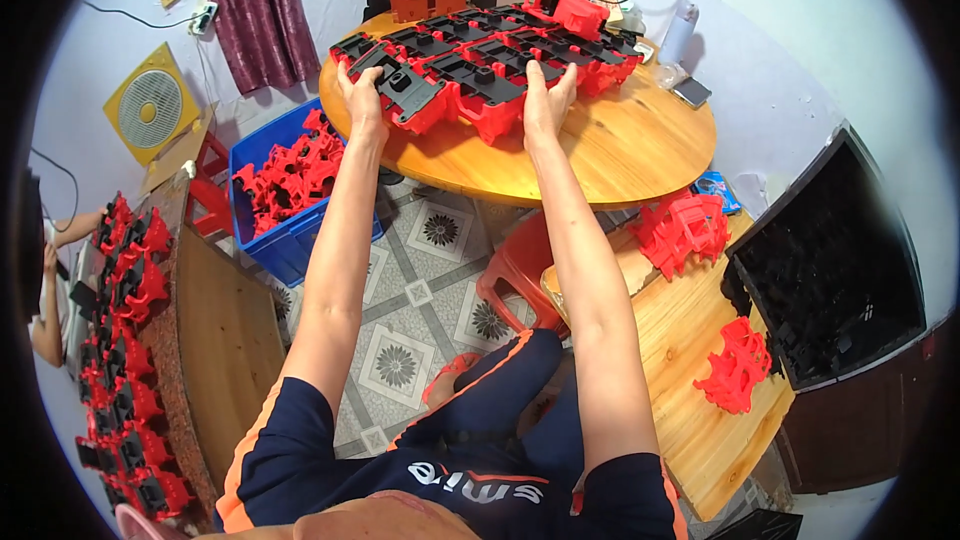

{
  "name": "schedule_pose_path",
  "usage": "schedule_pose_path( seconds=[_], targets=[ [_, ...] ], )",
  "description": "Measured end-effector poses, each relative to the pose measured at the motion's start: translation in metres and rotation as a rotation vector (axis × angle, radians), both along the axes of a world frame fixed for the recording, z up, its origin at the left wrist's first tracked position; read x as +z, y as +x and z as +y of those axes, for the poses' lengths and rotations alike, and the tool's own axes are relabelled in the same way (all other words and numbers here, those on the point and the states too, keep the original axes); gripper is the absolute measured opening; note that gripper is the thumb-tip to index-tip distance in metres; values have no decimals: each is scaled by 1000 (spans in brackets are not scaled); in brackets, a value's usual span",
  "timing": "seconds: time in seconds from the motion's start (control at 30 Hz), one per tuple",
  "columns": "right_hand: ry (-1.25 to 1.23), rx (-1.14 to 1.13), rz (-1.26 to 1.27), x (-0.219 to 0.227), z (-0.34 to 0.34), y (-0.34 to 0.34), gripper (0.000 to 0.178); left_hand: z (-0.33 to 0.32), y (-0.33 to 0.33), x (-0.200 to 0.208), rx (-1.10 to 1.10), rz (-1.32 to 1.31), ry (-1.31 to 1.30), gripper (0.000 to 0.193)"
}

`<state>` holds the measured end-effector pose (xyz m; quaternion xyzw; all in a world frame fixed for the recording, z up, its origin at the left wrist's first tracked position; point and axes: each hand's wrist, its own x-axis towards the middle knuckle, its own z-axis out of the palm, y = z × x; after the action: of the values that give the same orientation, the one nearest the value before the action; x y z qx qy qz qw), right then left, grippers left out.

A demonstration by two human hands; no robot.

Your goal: The person assembles toy cars by hand, fitting plastic inserts into toy car shells.

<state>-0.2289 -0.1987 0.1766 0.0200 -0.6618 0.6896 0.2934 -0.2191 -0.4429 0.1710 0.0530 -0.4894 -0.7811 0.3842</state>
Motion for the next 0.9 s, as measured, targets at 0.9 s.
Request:
schedule_pose_path(
  seconds=[0.9],
  targets=[
    [31, -71, -55, -3, -53, -87, 91, -71, -82, 36, -201, -168, -92, 48]
  ],
)
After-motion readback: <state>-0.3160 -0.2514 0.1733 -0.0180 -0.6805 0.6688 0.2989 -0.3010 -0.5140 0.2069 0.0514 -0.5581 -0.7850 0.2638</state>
